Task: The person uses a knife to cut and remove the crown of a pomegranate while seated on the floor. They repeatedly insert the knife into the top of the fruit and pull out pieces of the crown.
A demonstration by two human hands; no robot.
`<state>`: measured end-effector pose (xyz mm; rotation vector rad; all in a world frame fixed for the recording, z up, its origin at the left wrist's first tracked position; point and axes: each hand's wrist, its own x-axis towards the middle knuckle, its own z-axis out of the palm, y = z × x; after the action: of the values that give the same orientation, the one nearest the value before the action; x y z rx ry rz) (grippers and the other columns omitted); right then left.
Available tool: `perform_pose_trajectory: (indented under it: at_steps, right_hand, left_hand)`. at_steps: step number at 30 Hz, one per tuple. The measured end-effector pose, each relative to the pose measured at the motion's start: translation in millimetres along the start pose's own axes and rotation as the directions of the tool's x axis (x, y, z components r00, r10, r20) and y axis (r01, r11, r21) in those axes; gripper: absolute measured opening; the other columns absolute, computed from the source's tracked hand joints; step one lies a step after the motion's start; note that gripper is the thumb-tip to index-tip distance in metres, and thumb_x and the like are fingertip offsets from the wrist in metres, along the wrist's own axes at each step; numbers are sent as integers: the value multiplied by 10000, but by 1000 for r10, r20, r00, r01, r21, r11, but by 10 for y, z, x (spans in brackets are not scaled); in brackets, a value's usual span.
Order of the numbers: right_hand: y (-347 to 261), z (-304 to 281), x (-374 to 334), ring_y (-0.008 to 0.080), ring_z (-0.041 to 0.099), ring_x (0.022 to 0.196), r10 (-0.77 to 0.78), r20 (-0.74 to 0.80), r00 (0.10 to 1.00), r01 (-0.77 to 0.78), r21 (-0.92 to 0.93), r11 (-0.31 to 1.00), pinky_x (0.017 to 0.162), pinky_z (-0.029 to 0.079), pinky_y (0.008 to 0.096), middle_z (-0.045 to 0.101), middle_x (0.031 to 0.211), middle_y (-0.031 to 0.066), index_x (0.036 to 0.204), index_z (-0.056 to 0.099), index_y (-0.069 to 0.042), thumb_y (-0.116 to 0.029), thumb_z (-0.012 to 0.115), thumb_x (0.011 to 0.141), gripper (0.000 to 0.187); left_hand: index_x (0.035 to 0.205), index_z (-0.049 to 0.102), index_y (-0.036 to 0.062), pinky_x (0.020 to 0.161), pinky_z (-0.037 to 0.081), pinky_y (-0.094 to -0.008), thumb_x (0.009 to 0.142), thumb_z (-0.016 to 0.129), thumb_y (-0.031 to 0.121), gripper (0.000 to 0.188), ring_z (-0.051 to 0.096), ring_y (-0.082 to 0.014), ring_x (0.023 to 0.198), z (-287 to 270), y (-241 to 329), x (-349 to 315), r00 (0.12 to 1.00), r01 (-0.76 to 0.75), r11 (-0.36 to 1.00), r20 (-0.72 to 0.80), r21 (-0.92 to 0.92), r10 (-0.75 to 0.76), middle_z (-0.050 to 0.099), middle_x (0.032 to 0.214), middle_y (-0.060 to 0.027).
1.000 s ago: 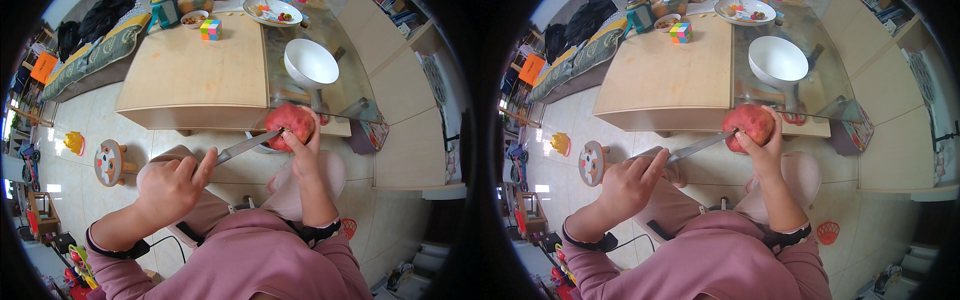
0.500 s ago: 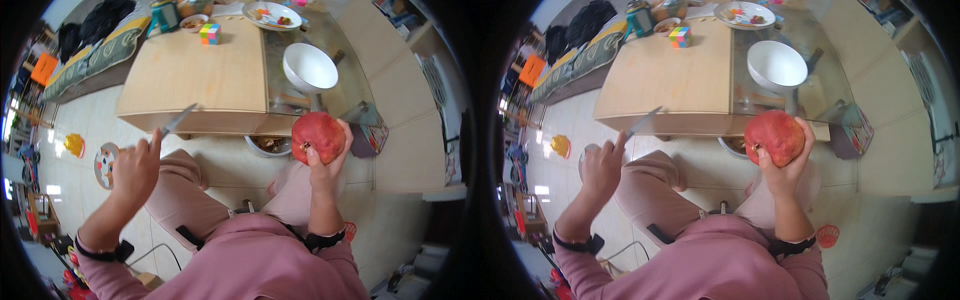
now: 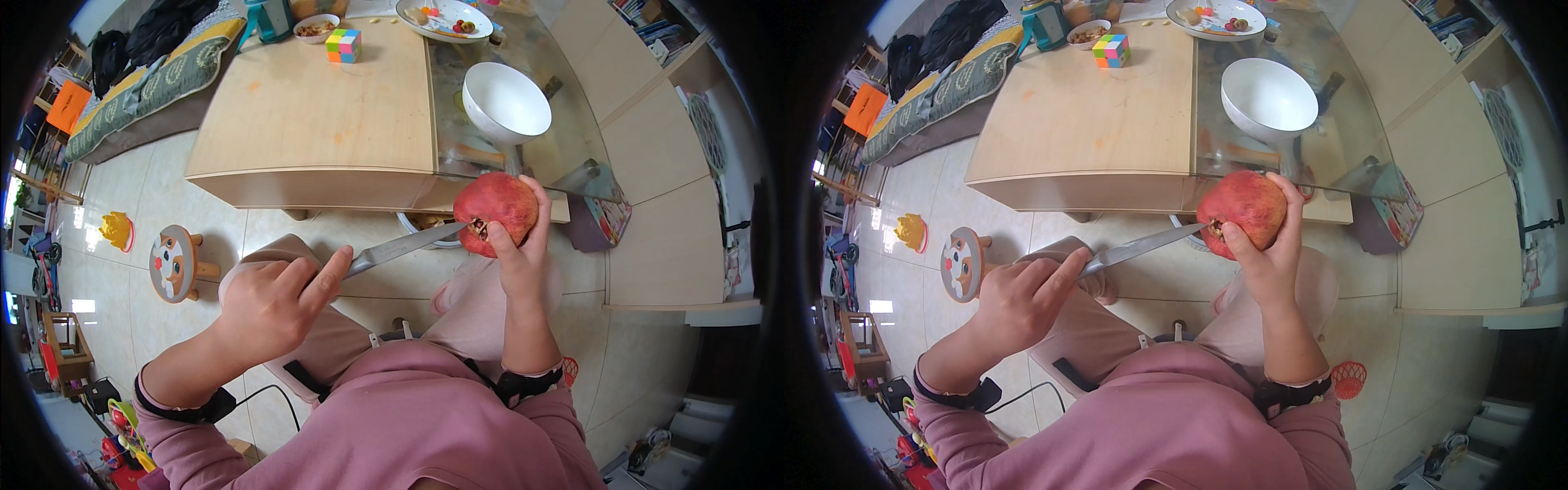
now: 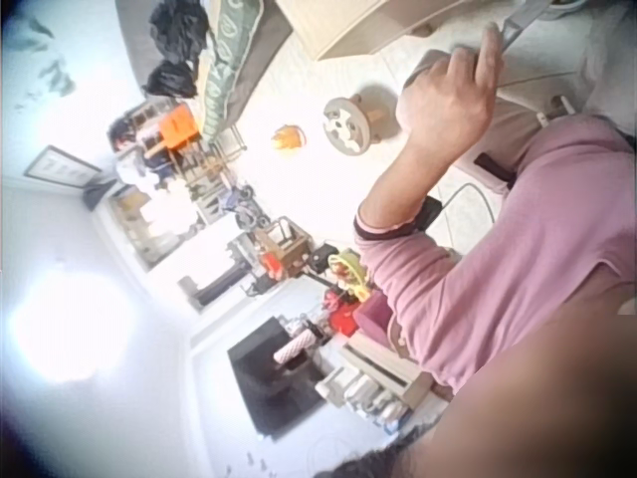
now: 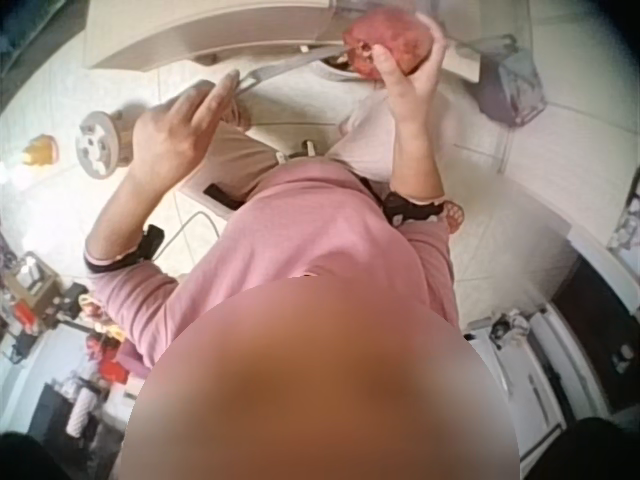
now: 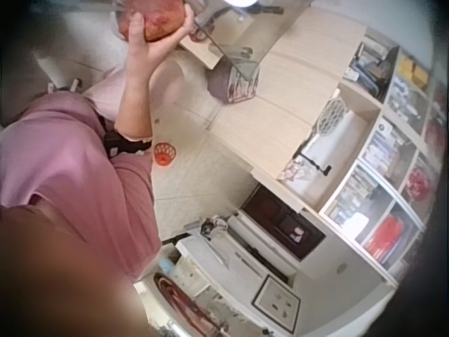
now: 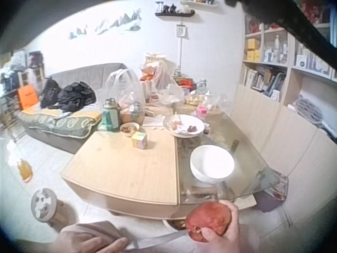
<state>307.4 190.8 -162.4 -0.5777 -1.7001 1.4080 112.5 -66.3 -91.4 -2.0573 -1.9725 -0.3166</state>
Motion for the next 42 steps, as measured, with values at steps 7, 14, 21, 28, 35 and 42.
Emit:
perform_pose_trajectory:
  at_steps: [7,14,21,28,35,42]
  right_hand:
    - [-29,28,7,230,551,1231,-35,7,999,36,-63,997,1068,452,384,526,1350,130,1428,430,-44,-248,839,826,756]
    - [-84,49,4,238,571,1212,-62,6,998,62,-141,988,1051,469,385,543,1336,134,1416,446,-53,-219,840,810,742]
    - [-43,50,18,242,576,1203,-65,-23,998,60,-175,983,1048,471,385,548,1321,137,1409,450,-53,-198,821,818,713]
    - [-23,29,35,236,582,1189,-37,-35,999,31,-158,987,1044,472,378,549,1306,137,1404,455,-49,-195,803,838,681]
    - [-24,-3,38,228,581,1183,-13,-17,1000,10,-114,993,1038,475,372,548,1304,134,1401,457,-47,-209,797,854,664]
    - [-5,-25,50,221,576,1178,-9,-5,1000,9,-79,997,1036,474,371,547,1296,133,1399,453,-40,-210,788,863,654]
  left_hand:
    - [1349,645,50,436,377,-323,812,676,135,545,515,-114,546,32,26,-27,1000,7,1000,27,7,-7,455,711,24]
    - [1373,627,39,446,382,-317,823,671,126,558,515,-117,553,46,95,-33,999,38,999,26,-2,-38,443,713,19]
    - [1438,562,11,451,408,-308,834,660,124,621,512,-125,570,96,180,-24,997,43,999,60,17,-44,448,747,-6]
    - [1446,550,7,446,416,-303,871,654,137,599,514,-130,571,136,232,10,996,55,998,68,32,-57,453,747,-11]
    - [1443,554,10,438,423,-300,876,665,143,593,515,-129,559,180,259,29,998,58,998,36,27,-59,454,740,-13]
    - [1445,551,14,442,434,-302,851,662,132,615,523,-129,557,218,280,34,997,70,997,44,22,-71,458,738,-12]
